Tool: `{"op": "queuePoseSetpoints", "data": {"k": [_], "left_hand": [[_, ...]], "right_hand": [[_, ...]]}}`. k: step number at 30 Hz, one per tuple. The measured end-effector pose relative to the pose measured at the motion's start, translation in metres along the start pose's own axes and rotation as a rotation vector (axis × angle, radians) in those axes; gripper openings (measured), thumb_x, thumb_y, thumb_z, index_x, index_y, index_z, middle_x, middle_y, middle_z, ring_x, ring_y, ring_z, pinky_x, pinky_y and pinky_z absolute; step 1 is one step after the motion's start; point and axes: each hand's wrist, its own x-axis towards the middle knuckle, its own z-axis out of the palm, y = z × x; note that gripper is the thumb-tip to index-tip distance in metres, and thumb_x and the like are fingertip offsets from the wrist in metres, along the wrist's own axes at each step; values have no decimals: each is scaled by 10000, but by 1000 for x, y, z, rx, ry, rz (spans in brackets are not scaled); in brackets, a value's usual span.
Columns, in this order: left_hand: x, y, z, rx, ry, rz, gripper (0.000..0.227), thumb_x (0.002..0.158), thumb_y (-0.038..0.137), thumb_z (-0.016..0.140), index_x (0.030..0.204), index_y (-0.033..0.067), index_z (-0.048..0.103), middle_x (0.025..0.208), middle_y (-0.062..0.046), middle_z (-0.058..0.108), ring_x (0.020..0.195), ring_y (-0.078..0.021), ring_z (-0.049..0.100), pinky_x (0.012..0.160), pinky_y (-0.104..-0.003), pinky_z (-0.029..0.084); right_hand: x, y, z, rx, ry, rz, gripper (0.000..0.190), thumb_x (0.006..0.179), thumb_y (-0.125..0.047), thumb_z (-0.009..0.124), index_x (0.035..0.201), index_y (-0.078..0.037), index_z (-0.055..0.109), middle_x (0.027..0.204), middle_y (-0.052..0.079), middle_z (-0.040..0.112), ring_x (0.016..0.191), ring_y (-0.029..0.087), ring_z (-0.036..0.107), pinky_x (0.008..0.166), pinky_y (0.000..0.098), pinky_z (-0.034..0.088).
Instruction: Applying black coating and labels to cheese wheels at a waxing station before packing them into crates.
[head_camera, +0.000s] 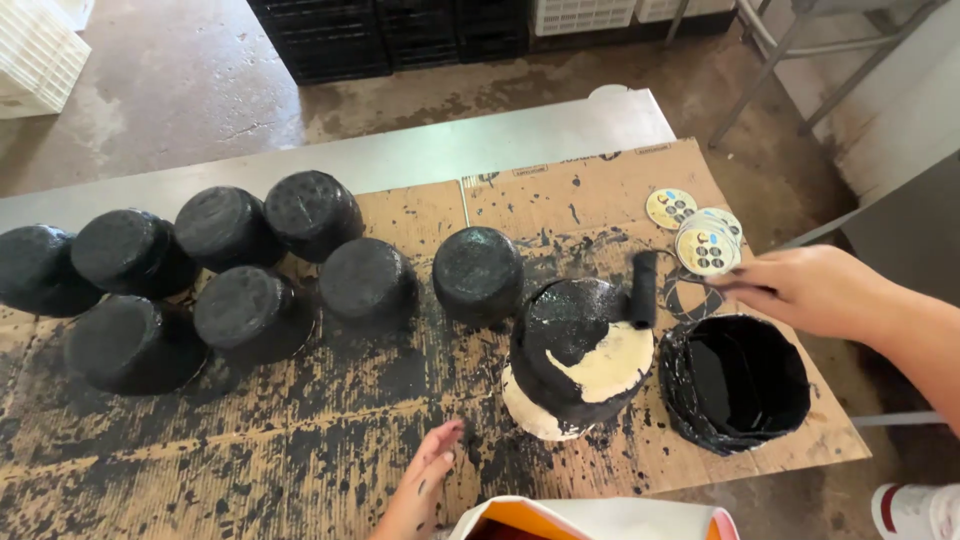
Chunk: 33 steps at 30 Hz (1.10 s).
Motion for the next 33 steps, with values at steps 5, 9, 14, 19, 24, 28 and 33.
{"op": "queuePoseSetpoints", "data": {"k": [5,9,14,19,24,28,33], "left_hand": [[0,-5,4,-9,9,-69,635,915,456,558,1505,226,504,1640,0,433,1544,-206,348,1256,-456,238],[8,-8,7,40,-49,4,558,949,383,553,1481,216,515,1631,5,424,1534,-192,364,1231,-455,308],[1,-6,-2,38,-36,5,634,917,430,557,1513,226,487,1635,0,439,1531,-195,377,1241,-454,271],[2,-19,-3,-58,-13,-58,688,889,458,590,1522,210,484,1653,-9,424,1550,-210,339,1260,-469,219],[-2,-6,7,34,-36,31,624,897,425,561,1485,220,514,1624,-13,463,1527,-211,383,1230,-479,274],[0,-5,3,93,-59,115,608,901,436,516,1470,222,520,1618,-3,447,1535,-199,358,1214,-490,288],[-13,2,2,-13,-30,12,648,896,463,551,1493,216,502,1633,-12,436,1539,-220,355,1233,-466,256]], "right_hand": [[40,-44,-15,17,-139,94,281,958,-513,537,1075,-342,726,902,-30,792,830,229,743,776,396,587],[79,-86,-27,28,-185,141,326,1017,-486,507,1167,-293,723,907,-26,787,786,207,728,735,383,611],[49,-48,-30,-44,-210,193,378,979,-532,495,1283,-404,679,1258,-164,741,1062,142,751,895,366,637],[40,-33,-19,-22,-126,124,324,948,-508,544,1208,-420,717,1112,-140,788,1022,164,744,871,349,585],[48,-114,-22,-137,-14,-150,196,1030,-442,476,1137,-329,595,934,-108,645,762,171,666,645,370,599],[25,-68,-5,-296,70,-283,329,991,-453,481,1274,-387,636,801,-70,708,661,231,721,568,452,625],[1,-25,-3,-266,22,-191,425,941,-554,476,1339,-489,610,925,-88,759,742,261,742,679,410,623]]}}
